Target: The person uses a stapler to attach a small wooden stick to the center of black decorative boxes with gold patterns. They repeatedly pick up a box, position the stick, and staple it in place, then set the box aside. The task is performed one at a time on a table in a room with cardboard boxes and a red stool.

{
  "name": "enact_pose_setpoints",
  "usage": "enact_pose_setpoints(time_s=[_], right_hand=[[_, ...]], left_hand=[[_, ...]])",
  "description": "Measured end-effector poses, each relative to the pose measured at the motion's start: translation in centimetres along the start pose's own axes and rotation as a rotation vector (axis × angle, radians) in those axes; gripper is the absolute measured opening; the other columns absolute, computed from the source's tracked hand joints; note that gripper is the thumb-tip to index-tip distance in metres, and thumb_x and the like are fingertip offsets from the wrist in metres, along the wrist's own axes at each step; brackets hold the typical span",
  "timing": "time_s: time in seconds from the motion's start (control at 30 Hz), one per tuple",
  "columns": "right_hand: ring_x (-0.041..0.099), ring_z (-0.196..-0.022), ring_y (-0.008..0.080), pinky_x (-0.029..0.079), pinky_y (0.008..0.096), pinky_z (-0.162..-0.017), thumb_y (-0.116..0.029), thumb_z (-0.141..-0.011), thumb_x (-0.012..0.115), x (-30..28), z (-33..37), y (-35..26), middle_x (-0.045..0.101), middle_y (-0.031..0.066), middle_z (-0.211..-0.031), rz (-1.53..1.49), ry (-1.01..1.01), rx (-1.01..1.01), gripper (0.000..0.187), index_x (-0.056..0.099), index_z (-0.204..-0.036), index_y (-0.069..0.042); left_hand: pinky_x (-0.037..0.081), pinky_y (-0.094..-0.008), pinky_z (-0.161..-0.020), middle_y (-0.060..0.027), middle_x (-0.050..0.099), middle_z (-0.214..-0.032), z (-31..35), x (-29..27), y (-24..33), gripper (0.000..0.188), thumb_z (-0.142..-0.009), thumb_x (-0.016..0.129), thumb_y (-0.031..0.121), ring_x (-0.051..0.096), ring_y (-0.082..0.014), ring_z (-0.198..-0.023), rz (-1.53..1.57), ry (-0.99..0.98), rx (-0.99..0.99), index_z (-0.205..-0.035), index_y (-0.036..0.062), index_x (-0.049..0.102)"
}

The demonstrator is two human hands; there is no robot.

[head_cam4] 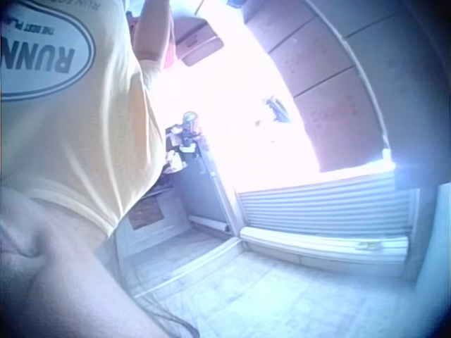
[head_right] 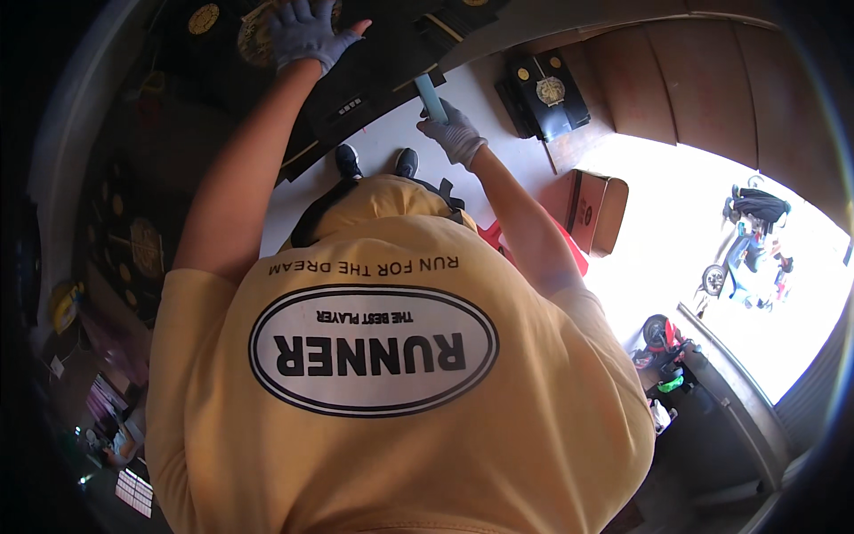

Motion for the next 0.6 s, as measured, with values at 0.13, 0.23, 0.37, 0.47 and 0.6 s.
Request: enact_pose_setpoints(time_s=[0.13,0.23,0.37,0.47,0.6], right_hand=[[0.05,-0.058,0.0133,0.044,0.0285,-0.056,-0.031,-0.077,0.064,0.4,-0.3,0.9,0.053,0.0024,-0.066,0.174,0.072,0.199,0.032,0.056,-0.091,-0.003],[0.049,-0.051,0.0128,0.042,0.029,-0.048,-0.034,-0.079,0.063,0.6,-0.6,-0.2,0.051,0.002,-0.06,0.289,0.059,0.325,0.035,0.057,-0.091,-0.002],[0.047,-0.046,0.0102,0.039,0.0274,-0.04,-0.032,-0.079,0.063,-2.9,-0.4,-4.4,0.05,0.0018,-0.058,0.25,0.058,0.28,0.031,0.057,-0.087,-0.003],[0.049,-0.048,0.0104,0.042,0.0271,-0.046,-0.028,-0.08,0.063,-8.3,-3.5,-5.5,0.053,0.0022,-0.06,0.136,-0.033,0.215,0.026,0.055,-0.079,-0.003],[0.056,-0.063,0.0124,0.046,0.0259,-0.057,-0.024,-0.08,0.062,-7.0,-4.7,-5.4,0.059,0.0045,-0.07,0.414,-0.106,0.058,0.025,0.057,-0.088,-0.002]], left_hand=[[-0.001,-0.0544,-0.107,-0.0258,0.007,-0.145,0.1,-0.1,0.5,0.09,-0.075,0.038,0.071,0.001,-0.0404,-0.135,-0.021,-0.041,0.008,-0.142,0.0136,0.021],[-0.001,-0.0548,-0.107,-0.0256,0.007,-0.145,0.3,0.6,-0.9,0.09,-0.075,0.037,0.072,0.003,-0.0404,-0.135,0.292,0.269,0.119,-0.142,0.014,0.02],[0.004,-0.0544,-0.107,-0.0257,0.008,-0.145,-0.9,-1.2,-0.2,0.088,-0.076,0.037,0.071,0.005,-0.041,-0.135,0.21,0.035,0.017,-0.142,0.0144,0.021],[0.008,-0.053,-0.107,-0.0255,0.01,-0.145,-1.8,-2.4,0.4,0.086,-0.076,0.042,0.068,0.008,-0.042,-0.134,0.124,-0.091,0.013,-0.141,0.0161,0.022],[0.008,-0.0519,-0.107,-0.0243,0.007,-0.146,-0.4,-0.6,-0.6,0.083,-0.077,0.045,0.064,0.007,-0.0419,-0.134,0.127,0.042,0.041,-0.141,0.018,0.022]])
Point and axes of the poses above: each hand's wrist, its own z-axis away from the middle knuckle, its own x-axis out of the palm, y = z × x, the point moved 8 cm from there along -z, towards the middle knuckle
